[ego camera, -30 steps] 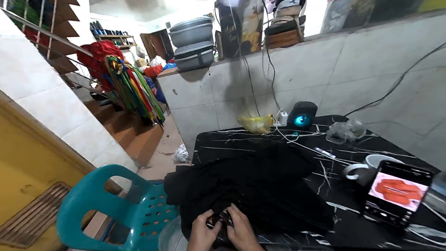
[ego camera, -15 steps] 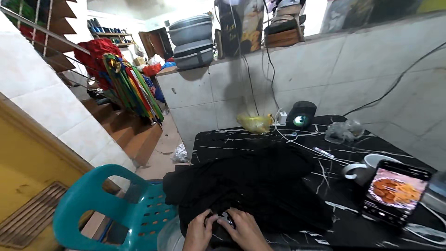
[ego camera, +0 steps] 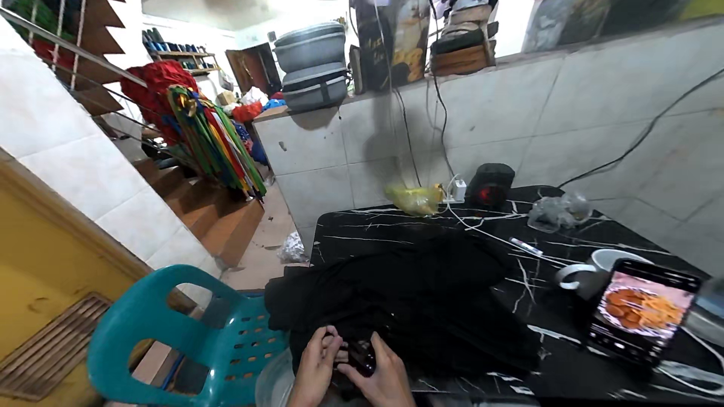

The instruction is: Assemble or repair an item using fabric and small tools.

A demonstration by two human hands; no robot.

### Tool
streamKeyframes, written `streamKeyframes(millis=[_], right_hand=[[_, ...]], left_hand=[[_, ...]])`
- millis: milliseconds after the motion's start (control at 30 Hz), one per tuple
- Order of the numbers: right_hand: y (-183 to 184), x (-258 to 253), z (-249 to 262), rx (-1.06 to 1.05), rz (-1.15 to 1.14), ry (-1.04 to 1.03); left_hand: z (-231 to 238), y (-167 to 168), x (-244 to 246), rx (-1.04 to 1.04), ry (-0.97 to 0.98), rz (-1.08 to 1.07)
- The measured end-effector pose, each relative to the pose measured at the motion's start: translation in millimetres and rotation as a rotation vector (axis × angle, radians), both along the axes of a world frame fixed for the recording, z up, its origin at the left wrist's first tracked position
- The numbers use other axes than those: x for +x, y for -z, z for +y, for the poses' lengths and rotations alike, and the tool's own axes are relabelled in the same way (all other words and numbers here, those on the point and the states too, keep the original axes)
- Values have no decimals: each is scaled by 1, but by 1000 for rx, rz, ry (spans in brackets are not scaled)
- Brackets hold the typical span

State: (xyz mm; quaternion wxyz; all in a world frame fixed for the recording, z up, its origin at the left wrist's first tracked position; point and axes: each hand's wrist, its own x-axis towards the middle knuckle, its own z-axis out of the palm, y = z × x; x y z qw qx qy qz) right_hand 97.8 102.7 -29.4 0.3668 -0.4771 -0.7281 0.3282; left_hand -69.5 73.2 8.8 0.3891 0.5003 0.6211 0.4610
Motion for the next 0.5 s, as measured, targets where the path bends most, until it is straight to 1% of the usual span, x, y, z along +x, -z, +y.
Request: streamKeyframes(millis=[67,133,167,200,267,300,333,367,433,500], right_hand=[[0,-12,-5,-29,21,34],[5,-19,-3,-12,113,80],[7,-19,1,-28,170,72],[8,-16,5,-72,212,41],[6,-7,15,-224,236,-67],[4,-1,20,-302,235,-132],[2,3,24,-363,233,-194],[2,5,27,-391,246,-241],[6,7,32,-391,326,-293],[6,6,33,-440,403,-306]], left_hand=[[1,0,1,47,4,15],[2,-2,-5,144,8,52],[1,-3,-12,192,51,99],[-3,-4,-22,221,154,171],[-9,-11,-35,225,477,297],[-12,-15,-36,209,598,338],[-14,-16,-35,184,624,383],[-16,-16,-34,169,564,432],[-14,-8,-31,212,358,500],[-9,-6,-28,219,238,521]])
